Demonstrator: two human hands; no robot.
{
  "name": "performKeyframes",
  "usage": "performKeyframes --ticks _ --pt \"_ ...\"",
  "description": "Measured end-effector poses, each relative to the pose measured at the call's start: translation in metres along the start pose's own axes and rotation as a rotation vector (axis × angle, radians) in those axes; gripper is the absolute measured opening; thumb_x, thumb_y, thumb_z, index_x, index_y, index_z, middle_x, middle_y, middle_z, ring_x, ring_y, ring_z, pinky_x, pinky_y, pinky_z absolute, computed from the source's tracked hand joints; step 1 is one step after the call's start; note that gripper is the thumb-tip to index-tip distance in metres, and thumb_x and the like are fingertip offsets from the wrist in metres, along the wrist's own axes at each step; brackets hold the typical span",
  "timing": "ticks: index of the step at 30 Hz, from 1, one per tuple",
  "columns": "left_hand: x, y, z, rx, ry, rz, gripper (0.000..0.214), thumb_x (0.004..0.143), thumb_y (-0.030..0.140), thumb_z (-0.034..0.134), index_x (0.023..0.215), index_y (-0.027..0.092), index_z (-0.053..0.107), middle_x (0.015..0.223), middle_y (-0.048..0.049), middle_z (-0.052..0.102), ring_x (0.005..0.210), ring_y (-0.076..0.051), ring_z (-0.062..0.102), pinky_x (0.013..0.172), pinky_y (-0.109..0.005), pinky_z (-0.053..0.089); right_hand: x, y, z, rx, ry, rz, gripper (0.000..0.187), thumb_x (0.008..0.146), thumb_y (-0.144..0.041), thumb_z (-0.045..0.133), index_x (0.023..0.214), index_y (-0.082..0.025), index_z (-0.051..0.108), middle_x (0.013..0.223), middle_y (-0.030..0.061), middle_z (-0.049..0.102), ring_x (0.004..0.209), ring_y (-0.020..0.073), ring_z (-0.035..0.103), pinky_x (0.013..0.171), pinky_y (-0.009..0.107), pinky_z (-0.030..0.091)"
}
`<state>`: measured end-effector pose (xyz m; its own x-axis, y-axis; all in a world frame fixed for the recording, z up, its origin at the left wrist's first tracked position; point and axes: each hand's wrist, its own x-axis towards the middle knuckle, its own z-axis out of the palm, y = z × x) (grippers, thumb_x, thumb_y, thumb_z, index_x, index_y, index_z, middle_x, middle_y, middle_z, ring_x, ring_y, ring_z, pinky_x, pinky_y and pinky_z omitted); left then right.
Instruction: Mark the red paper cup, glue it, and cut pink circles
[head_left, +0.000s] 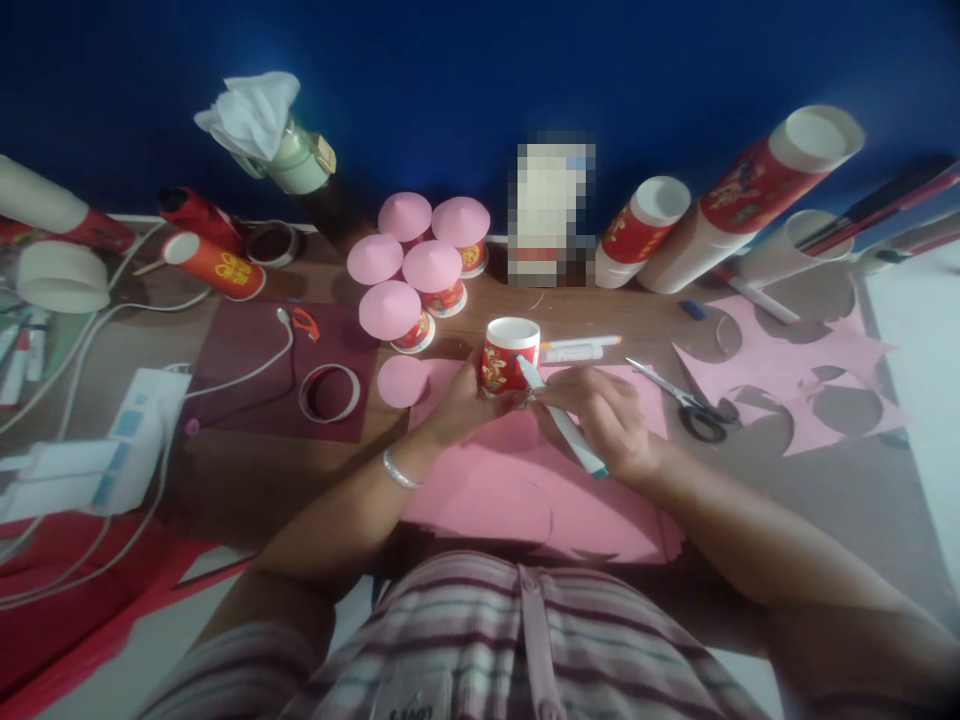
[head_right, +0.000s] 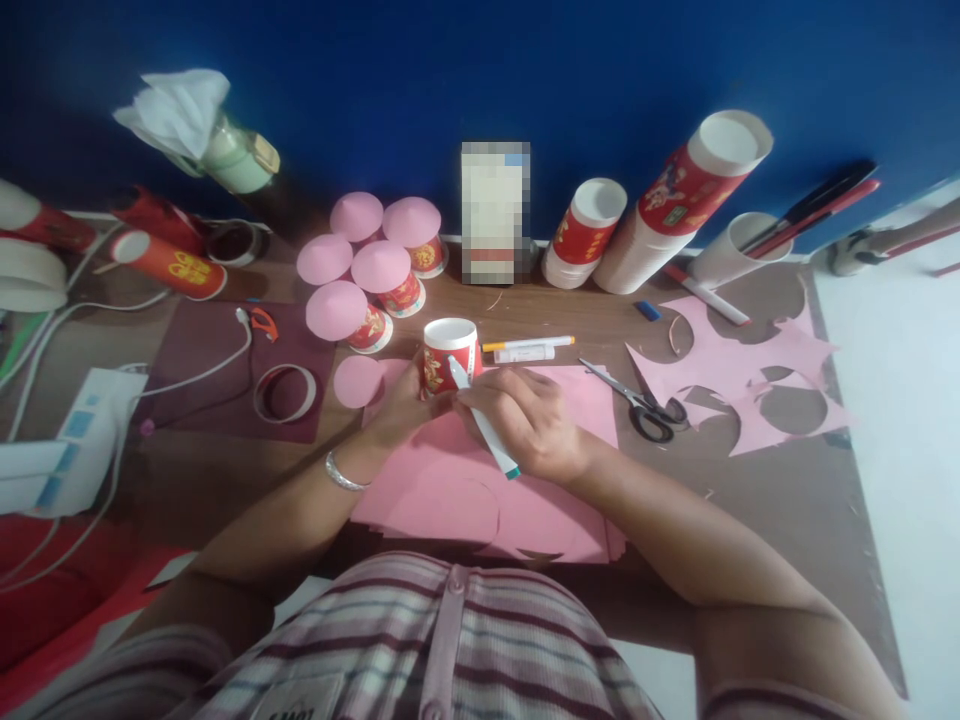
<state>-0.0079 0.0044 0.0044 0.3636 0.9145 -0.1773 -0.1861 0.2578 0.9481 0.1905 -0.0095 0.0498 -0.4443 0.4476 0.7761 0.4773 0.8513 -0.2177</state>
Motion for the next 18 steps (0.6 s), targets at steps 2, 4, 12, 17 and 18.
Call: performKeyframes --ticks 2,4,12,17,18 --pt "-0.0008 -0.0014 -0.0016 -0.044 0.000 -0.040 0.066 0.069 0.040 0.094 0.122 0.024 0.058 0.114 -0.0077 0.074 0.104 -0.026 0.071 0.087 -0.040 0.060 0.0001 0.0007 -0.0002 -0.011 0.000 0.002 0.027 0.094 -0.007 0.062 0.119 -0.016 0.060 0.087 0.0054 0.072 0.073 0.0167 0.070 0.062 0.029 0.062" --pt "-0.0009 -0.0034 -0.0034 -0.089 -0.006 -0.061 0.066 0.068 0.035 0.094 0.123 0.026 0.059 0.116 -0.0067 0.074 0.108 -0.027 0.071 0.091 -0.041 0.060 -0.0005 0.0014 0.0001 -0.029 0.015 0.022 0.024 0.094 -0.009 0.063 0.116 -0.017 0.060 0.087 0.0045 0.073 0.074 0.0166 0.071 0.062 0.029 0.062" --pt "0.0002 -0.0061 -0.0046 -0.148 -0.082 -0.006 0.038 0.081 0.037 0.084 0.112 0.022 0.069 0.106 -0.0059 0.076 0.100 -0.023 0.072 0.088 -0.039 0.059 0.0000 0.0020 -0.0047 -0.040 -0.021 0.076 0.022 0.094 -0.010 0.064 0.113 -0.019 0.059 0.088 0.0041 0.073 0.076 0.0164 0.073 0.062 0.028 0.061" --pt "0.0013 -0.0063 -0.0057 -0.203 -0.123 0.031 0.032 0.082 0.032 0.083 0.108 0.021 0.069 0.103 -0.0061 0.076 0.095 -0.022 0.073 0.085 -0.036 0.058 0.0001 0.0020 -0.0068 -0.037 -0.021 0.094 0.024 0.093 -0.008 0.065 0.114 -0.018 0.058 0.087 0.0045 0.073 0.077 0.0167 0.073 0.063 0.028 0.060" --pt "0.0011 -0.0069 -0.0064 -0.220 -0.134 0.028 0.034 0.082 0.032 0.083 0.110 0.021 0.069 0.104 -0.0065 0.076 0.096 -0.023 0.073 0.085 -0.037 0.058 -0.0001 0.0019 -0.0068 -0.043 -0.020 0.100 0.026 0.092 -0.008 0.064 0.115 -0.019 0.058 0.087 0.0041 0.073 0.077 0.0167 0.073 0.063 0.028 0.060"
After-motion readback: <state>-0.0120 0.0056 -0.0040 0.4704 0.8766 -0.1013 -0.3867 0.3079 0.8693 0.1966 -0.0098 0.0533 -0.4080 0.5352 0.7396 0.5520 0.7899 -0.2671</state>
